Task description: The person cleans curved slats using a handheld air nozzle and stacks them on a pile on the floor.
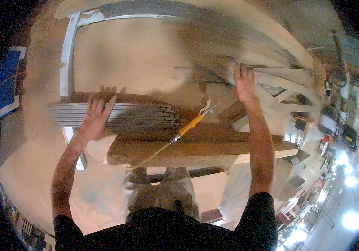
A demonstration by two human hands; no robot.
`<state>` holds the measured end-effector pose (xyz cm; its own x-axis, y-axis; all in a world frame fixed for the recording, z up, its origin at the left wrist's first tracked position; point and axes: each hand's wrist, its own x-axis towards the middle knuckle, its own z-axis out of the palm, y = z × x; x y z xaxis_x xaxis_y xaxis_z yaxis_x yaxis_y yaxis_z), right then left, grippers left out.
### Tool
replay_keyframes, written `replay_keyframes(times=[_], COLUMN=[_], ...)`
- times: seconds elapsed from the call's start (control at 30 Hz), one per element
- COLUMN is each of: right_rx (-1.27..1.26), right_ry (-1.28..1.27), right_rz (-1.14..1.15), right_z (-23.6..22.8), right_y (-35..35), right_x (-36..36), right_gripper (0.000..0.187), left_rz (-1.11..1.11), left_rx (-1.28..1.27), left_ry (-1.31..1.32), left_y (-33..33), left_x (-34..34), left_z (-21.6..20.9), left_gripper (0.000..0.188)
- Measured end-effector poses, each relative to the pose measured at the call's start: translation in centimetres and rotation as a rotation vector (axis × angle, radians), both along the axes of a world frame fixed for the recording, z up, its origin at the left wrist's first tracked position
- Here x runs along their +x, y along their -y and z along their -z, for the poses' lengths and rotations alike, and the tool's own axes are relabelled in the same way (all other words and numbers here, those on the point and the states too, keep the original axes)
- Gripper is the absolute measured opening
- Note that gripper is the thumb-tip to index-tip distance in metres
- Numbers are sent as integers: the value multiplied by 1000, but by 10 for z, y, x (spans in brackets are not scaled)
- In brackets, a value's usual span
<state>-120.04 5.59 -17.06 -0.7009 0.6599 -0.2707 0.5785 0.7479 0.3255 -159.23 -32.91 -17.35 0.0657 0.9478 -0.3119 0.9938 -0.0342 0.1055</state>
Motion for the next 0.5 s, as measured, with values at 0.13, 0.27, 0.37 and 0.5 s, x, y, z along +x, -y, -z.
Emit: replay_keyframes(times=[0.13, 0.27, 0.37, 0.5], right_rx=[-1, -373, -774, -1284], right_ry=[-73, -179, -518, -605], right_rz=[18, 214, 96, 285], right_z=[39, -12, -8, -4], right_y=[-2, 72, 97, 96], right_x=[29, -76, -120, -142], right_gripper=[59, 45, 48, 50], left_rz=[-51, 68, 142, 15], left_rx=[115, 315, 501, 387], left_ry=[311, 177, -18, 32], left_y=[-37, -97, -127, -103], left_x=[31, 62, 56, 2], left_z=[-18, -28, -16, 3], left_gripper=[115, 88, 67, 51])
